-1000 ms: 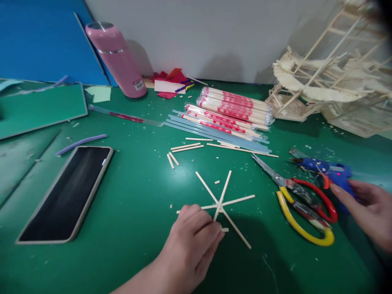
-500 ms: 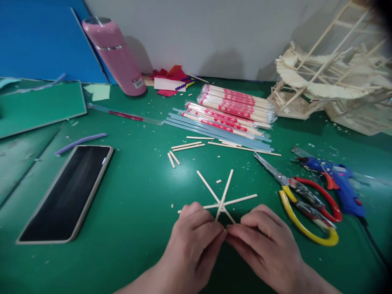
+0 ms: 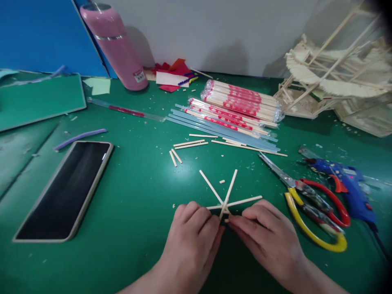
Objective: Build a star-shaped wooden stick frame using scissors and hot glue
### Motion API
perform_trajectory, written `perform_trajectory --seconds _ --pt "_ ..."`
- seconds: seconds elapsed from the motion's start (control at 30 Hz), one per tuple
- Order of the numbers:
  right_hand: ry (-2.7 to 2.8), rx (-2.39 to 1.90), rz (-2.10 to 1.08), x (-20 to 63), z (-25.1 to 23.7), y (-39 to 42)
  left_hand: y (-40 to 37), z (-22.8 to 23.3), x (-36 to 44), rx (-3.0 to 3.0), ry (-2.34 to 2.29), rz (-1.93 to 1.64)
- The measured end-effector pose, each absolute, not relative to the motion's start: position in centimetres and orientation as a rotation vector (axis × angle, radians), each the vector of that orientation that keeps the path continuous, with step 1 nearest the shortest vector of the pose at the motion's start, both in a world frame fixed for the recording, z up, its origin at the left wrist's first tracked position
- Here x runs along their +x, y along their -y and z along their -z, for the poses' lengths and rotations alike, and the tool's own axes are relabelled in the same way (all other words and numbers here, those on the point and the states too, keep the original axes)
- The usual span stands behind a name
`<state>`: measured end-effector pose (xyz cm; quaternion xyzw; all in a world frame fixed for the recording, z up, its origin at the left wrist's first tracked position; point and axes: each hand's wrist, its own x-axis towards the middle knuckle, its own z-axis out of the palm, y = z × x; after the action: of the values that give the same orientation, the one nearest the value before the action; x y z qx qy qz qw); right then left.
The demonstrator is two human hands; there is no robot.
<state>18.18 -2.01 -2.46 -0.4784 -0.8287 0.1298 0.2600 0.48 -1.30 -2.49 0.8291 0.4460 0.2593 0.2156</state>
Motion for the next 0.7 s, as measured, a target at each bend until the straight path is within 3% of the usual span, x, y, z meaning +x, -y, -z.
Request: perform_trajectory --seconds 0.7 --pt "2.249 -1.333 -0.315 18.37 2.72 2.01 1.35 2.48 0.59 2.381 -1.254 -0.685"
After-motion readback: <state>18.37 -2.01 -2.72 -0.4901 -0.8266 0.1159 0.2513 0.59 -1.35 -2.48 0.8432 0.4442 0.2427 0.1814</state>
